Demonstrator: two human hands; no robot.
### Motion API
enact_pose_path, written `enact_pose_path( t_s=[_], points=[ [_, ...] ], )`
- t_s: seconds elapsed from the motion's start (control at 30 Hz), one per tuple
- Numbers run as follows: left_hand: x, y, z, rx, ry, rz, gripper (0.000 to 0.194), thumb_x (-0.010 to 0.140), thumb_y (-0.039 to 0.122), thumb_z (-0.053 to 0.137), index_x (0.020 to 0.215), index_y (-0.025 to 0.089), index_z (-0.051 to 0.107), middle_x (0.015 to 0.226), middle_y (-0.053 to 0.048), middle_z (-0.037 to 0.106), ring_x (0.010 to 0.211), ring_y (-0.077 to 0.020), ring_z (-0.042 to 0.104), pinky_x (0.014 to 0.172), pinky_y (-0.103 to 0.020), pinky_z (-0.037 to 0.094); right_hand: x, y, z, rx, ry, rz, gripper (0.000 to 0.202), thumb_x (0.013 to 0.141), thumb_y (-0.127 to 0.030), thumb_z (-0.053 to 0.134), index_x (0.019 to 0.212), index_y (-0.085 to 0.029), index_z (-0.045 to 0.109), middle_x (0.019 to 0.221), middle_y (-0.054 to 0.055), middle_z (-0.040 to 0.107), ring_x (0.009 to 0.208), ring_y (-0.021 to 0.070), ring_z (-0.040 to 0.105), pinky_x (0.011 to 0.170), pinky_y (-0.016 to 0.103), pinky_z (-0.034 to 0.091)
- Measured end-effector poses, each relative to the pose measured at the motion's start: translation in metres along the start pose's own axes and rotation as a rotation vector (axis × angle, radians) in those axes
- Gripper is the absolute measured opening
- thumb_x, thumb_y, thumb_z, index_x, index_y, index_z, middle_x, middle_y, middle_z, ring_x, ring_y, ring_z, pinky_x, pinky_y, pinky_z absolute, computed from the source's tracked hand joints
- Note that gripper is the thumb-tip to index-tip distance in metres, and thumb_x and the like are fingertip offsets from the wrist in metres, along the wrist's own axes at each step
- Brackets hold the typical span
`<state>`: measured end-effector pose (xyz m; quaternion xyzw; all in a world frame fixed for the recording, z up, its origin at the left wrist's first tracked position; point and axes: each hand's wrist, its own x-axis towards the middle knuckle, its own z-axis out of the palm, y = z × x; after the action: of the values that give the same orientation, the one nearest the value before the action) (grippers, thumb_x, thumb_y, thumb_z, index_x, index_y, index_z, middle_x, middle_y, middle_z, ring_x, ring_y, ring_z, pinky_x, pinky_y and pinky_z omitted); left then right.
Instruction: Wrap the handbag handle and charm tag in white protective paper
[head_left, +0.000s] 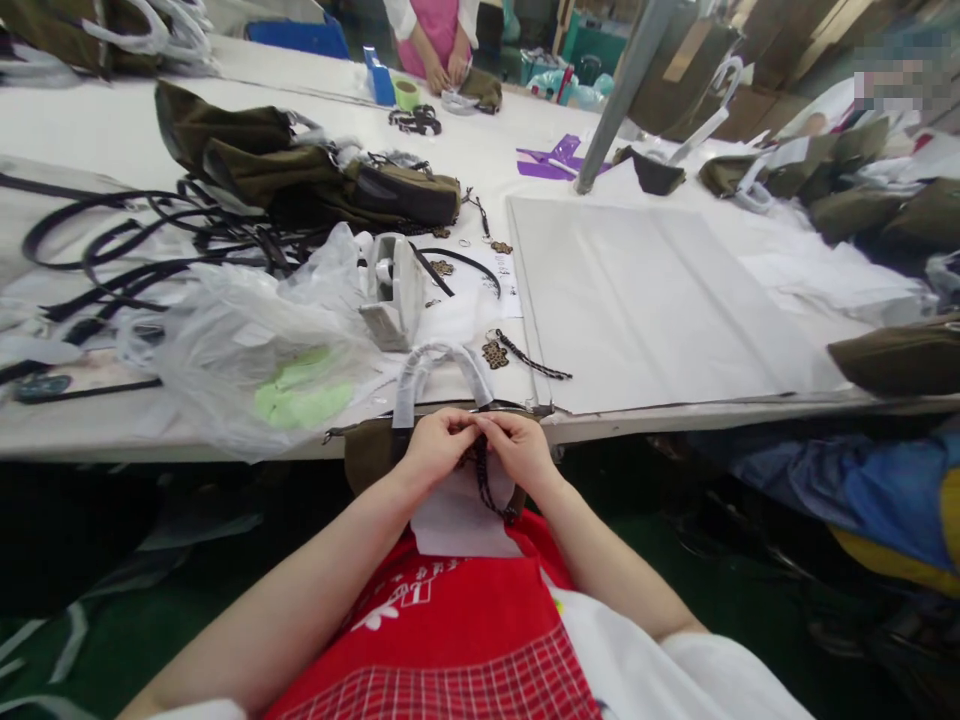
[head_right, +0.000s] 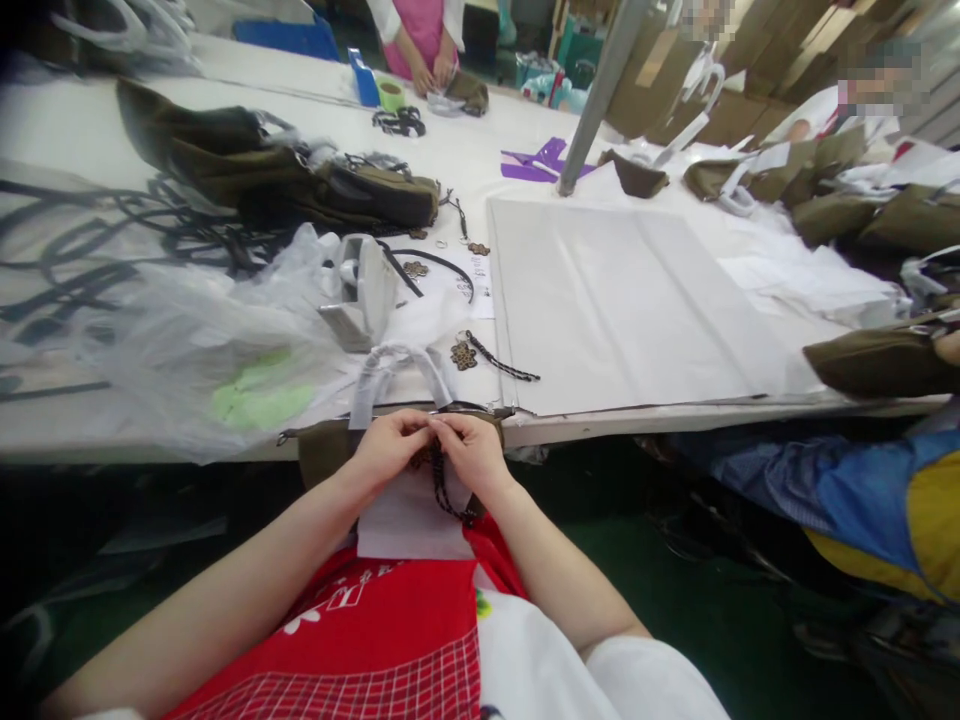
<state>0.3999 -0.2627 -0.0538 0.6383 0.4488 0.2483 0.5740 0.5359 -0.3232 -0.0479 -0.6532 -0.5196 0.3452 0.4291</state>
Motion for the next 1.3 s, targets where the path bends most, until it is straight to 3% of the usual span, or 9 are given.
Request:
enact_pose_path(
  t_s=[0.1,0.27,0.33,0.4,0.53,0.8,0.97,1.1,1.3],
  points=[
    [0.000,-0.002,0.003,-0.162,0.074,-0.074,0.028,0.071,0.043,0.067,0.078,0.015,0.069,0.068,-0.002,0.068,0.057,-0.0132,0.057,0.052,-0.023,0.044,0.001,0.000,-0.007,-0.152,-0.008,0.010,0.031,0.091,-0.034,0.048,0.107,-0.019,0.069,0.068,0.000,0.067,0.060,0.0139,0.059,0.062,0.024,0.047],
    [0.005,-0.003,0.001,-0.315,0.090,-0.136,0.030,0.074,0.043,0.065,0.084,0.015,0.066,0.068,-0.002,0.069,0.043,-0.0076,0.045,0.044,-0.020,0.036,0.003,-0.009,-0.020,-0.702,-0.156,-0.099,0.027,0.085,-0.019,0.051,0.106,-0.023,0.069,0.099,0.005,0.069,0.087,0.0186,0.063,0.077,0.028,0.046],
    [0.010,-0.002,-0.004,-0.178,0.102,-0.126,0.023,0.075,0.037,0.062,0.083,0.016,0.068,0.070,-0.004,0.071,0.047,-0.0108,0.051,0.049,-0.022,0.040,0.005,-0.012,-0.020,-0.832,-0.214,-0.114,0.025,0.086,-0.018,0.050,0.102,-0.023,0.069,0.101,0.006,0.069,0.089,0.0196,0.063,0.077,0.028,0.045],
    [0.014,0.000,-0.009,0.115,0.110,-0.062,0.018,0.075,0.031,0.061,0.081,0.018,0.072,0.071,-0.006,0.072,0.058,-0.0165,0.060,0.058,-0.026,0.045,0.006,-0.012,-0.019,-0.882,-0.237,-0.119,0.022,0.088,-0.018,0.049,0.099,-0.022,0.069,0.100,0.007,0.069,0.089,0.0199,0.063,0.077,0.028,0.044],
    [0.017,0.011,-0.019,0.623,0.000,0.075,0.020,0.075,0.025,0.057,0.075,0.024,0.077,0.078,-0.006,0.075,0.072,-0.0226,0.066,0.068,-0.029,0.045,0.004,-0.004,-0.016,-0.834,-0.151,-0.112,0.019,0.089,-0.017,0.050,0.096,-0.021,0.068,0.098,0.005,0.069,0.090,0.0189,0.063,0.081,0.028,0.044],
    [0.021,0.033,-0.025,0.859,-0.257,-0.041,0.022,0.069,0.021,0.056,0.071,0.020,0.078,0.071,-0.010,0.074,0.066,-0.0224,0.064,0.060,-0.028,0.041,-0.010,0.016,-0.004,-0.655,0.124,-0.141,0.019,0.085,-0.010,0.053,0.087,-0.019,0.069,0.090,0.004,0.072,0.087,0.0188,0.065,0.079,0.029,0.046],
    [0.027,0.027,-0.032,0.663,-0.409,-0.030,0.021,0.066,0.019,0.057,0.071,0.021,0.078,0.063,-0.001,0.072,0.059,-0.0149,0.060,0.055,-0.021,0.039,-0.012,0.020,-0.004,-0.584,0.166,-0.202,0.020,0.084,-0.010,0.051,0.087,-0.019,0.069,0.088,0.004,0.072,0.084,0.0182,0.065,0.078,0.029,0.047],
    [0.019,0.014,-0.024,0.296,-0.255,-0.129,0.025,0.068,0.019,0.055,0.078,0.014,0.078,0.064,-0.002,0.071,0.056,-0.0126,0.054,0.052,-0.021,0.038,-0.012,0.020,-0.008,-0.534,0.130,-0.242,0.018,0.084,-0.012,0.051,0.086,-0.019,0.068,0.085,0.004,0.070,0.083,0.0184,0.064,0.078,0.029,0.048],
    [0.008,0.002,-0.011,-0.214,-0.213,-0.447,0.022,0.062,0.021,0.065,0.077,0.009,0.076,0.043,0.004,0.052,0.039,-0.0051,0.027,0.041,-0.021,0.017,-0.015,0.017,-0.013,-0.476,0.035,-0.255,0.020,0.082,-0.013,0.052,0.089,-0.019,0.069,0.086,0.005,0.068,0.081,0.0184,0.063,0.075,0.028,0.048]
  ],
)
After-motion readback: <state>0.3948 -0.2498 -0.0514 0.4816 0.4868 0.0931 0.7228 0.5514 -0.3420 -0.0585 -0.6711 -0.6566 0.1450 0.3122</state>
